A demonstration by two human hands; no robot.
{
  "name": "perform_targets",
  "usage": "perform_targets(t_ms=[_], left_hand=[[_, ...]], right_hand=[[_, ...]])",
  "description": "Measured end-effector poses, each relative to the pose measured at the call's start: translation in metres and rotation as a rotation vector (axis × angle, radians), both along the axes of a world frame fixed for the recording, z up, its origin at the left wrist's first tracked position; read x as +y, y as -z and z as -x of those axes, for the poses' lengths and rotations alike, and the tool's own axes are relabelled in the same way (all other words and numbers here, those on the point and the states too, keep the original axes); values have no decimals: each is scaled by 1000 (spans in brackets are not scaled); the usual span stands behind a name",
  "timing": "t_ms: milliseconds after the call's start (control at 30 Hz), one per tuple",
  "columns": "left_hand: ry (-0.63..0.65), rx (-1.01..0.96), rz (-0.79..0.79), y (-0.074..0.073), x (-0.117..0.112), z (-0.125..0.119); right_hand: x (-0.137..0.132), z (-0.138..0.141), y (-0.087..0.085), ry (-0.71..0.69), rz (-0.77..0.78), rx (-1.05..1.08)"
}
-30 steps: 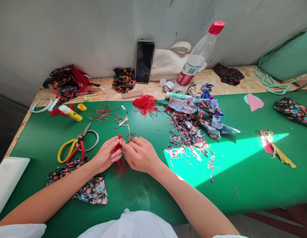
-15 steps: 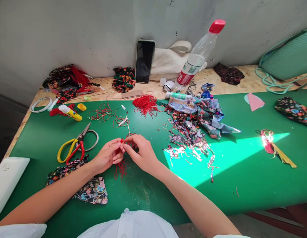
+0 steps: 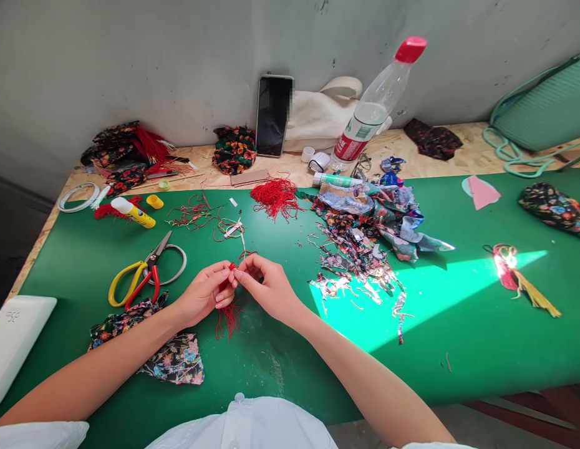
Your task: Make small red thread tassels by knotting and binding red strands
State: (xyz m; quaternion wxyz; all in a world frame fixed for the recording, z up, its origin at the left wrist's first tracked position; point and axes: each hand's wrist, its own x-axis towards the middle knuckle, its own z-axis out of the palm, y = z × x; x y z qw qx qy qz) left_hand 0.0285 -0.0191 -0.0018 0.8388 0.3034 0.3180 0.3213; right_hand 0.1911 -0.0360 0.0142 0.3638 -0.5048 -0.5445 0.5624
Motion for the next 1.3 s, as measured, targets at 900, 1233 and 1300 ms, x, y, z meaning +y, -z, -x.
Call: perform_targets(t_ms=[900,1233,1300], left_hand=[[-14,23,37,-4,0,-2],[-5,46,38,-5,1,-4],[-6,47,40,-5,1,-4]], right_hand=[[0,0,0,-19,-50,-16],[0,-1,0,10,-109,-129],[0,-1,-1,-3,-136,-156]])
